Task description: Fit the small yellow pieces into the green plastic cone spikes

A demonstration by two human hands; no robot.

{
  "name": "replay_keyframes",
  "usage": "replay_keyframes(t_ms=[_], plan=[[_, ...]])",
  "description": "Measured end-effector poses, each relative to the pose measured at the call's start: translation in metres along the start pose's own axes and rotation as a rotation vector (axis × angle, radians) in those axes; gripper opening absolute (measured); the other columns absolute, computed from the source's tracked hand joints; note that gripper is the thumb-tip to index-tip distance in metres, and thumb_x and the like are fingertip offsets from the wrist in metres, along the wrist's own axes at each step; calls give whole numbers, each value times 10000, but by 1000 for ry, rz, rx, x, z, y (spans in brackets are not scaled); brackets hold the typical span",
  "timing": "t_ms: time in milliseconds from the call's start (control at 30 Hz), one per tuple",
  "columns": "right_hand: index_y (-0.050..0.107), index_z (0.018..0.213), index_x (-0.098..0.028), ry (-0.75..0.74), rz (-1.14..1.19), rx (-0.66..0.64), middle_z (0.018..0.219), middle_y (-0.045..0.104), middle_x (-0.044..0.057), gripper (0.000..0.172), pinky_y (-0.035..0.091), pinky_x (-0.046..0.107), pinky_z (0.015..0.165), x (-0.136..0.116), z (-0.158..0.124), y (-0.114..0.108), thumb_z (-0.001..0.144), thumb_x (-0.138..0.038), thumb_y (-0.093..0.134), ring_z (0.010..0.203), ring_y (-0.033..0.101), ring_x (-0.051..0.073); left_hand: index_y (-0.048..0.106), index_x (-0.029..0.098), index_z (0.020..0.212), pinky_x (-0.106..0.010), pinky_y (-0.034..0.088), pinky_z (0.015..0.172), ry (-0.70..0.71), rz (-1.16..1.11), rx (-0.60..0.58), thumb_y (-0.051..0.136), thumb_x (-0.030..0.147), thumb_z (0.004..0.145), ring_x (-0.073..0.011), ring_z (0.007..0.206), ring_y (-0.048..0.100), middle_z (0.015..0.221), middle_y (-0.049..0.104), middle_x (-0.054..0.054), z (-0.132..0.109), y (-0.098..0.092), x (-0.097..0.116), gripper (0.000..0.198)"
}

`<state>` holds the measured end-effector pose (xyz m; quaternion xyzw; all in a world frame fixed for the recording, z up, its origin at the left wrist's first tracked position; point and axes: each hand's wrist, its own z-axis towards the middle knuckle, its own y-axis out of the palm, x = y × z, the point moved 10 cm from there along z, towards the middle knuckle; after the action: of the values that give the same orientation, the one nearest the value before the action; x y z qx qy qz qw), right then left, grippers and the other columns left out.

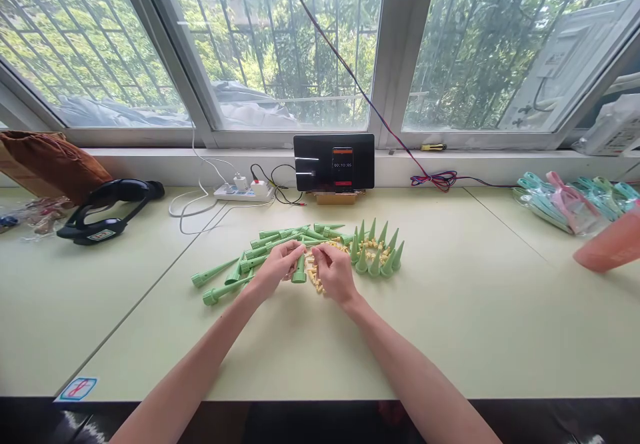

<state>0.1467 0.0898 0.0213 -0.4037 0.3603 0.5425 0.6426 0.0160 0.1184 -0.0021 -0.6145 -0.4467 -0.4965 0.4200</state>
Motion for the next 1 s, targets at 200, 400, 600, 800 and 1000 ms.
replay_keyframes(t_ms=[200,400,600,800,1000], plan=[[608,802,-195,-14,-40,13,643,541,6,308,427,257,485,-1,0,0,949,-442,496,505,496,132,455,203,739,-173,167,403,1,-34,-28,675,555,740,-50,408,230,470,312,97,2,3,-2,415],[627,827,-184,-27,-79,20,720,584,28,264,438,253,517,-6,0,-1,944,-388,505,570,513,137,482,197,786,-171,183,397,-3,-26,3,655,547,769,-41,419,246,562,482,49,1,0,-2,391],[640,880,-177,-45,-85,20,781,632,42,240,478,263,578,-8,-1,-1,939,-370,510,633,566,151,520,181,825,-174,184,406,33,-55,-6,640,539,785,-36,426,275,637,553,18,2,1,1,380],[626,908,-181,-52,-55,9,817,663,53,196,506,275,596,-8,-2,2,924,-354,536,654,605,159,511,191,802,-180,173,408,39,-65,41,677,541,751,-43,413,256,524,416,70,3,-3,-1,392],[608,860,-187,-49,-61,-48,741,625,34,197,477,264,549,-8,-2,8,924,-357,532,607,576,147,496,198,782,-183,148,406,38,-18,126,686,539,742,-48,420,237,505,317,92,5,-11,-3,392]])
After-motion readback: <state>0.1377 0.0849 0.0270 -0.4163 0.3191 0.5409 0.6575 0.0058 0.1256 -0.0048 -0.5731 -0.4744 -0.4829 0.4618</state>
